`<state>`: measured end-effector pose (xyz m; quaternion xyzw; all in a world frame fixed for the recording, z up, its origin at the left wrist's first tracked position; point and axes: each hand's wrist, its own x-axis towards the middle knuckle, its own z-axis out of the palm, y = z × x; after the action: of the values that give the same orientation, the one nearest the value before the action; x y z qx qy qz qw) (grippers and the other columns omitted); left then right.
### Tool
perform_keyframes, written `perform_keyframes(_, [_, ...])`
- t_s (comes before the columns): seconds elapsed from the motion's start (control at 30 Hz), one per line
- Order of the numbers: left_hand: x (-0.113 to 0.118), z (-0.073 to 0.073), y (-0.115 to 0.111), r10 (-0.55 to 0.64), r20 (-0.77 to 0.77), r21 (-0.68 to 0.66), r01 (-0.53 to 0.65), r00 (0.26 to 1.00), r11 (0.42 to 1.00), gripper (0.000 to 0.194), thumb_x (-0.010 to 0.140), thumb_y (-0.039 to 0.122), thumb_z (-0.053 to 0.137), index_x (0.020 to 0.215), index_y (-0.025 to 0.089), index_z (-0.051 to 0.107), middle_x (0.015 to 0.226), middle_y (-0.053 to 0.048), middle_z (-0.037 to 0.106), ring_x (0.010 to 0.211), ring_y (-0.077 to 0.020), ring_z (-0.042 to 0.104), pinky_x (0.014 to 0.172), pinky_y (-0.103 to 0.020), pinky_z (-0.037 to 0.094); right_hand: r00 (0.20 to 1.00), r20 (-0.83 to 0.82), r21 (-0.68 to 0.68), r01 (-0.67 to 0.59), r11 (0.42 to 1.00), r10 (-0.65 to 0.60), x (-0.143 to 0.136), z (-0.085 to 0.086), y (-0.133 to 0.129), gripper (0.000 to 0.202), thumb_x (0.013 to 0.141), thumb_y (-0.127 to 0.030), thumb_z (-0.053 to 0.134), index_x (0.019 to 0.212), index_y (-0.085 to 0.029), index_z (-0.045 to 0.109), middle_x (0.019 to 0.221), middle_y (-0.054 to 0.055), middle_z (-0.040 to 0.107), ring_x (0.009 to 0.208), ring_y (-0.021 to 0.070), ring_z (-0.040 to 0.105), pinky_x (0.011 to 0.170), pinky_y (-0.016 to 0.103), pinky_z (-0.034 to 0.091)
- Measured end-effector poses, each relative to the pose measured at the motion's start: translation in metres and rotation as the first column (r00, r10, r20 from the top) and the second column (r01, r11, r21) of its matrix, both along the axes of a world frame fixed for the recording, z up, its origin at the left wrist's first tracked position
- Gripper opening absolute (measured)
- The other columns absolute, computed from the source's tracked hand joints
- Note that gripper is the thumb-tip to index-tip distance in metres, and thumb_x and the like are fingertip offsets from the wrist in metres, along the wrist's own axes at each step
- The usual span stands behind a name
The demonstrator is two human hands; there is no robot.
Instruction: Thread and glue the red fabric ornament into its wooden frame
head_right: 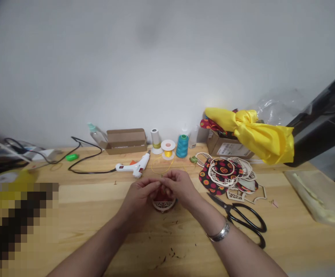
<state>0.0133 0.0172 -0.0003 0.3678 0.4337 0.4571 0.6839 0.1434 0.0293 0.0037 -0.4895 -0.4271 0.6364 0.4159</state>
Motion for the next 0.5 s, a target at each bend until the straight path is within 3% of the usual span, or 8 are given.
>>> perform_keyframes(0.23, [-0.004, -0.004, -0.002, 0.027, 0.014, -0.003, -0.027, 1.000, 1.000, 0.016, 0.064, 0.029, 0.065, 0.064, 0.012, 0.067, 0.057, -0.003, 0.063, 0.052, -0.0133, 0.055, 0.054, -0.025, 0.042, 0.999, 0.011, -0.008, -0.037, 0.999, 0.037, -0.001, 0.001, -0.002, 0.020, 0.062, -0.030, 0.065, 0.071, -0.013, 0.057, 0.044, -0.006, 0.054, 0.034, 0.0037, 0.041, 0.032, 0.014, 0.029])
perform_keyframes(0.5, [-0.007, 0.009, -0.001, 0.068, 0.031, -0.030, -0.067, 0.997, 0.997, 0.013, 0.062, 0.025, 0.068, 0.065, 0.013, 0.064, 0.056, -0.001, 0.062, 0.053, -0.0130, 0.056, 0.055, -0.024, 0.042, 0.994, 0.096, -0.002, -0.054, 0.999, 0.054, -0.001, 0.016, -0.004, 0.015, 0.062, -0.025, 0.063, 0.068, -0.013, 0.058, 0.041, -0.006, 0.051, 0.033, 0.0040, 0.041, 0.033, 0.015, 0.030])
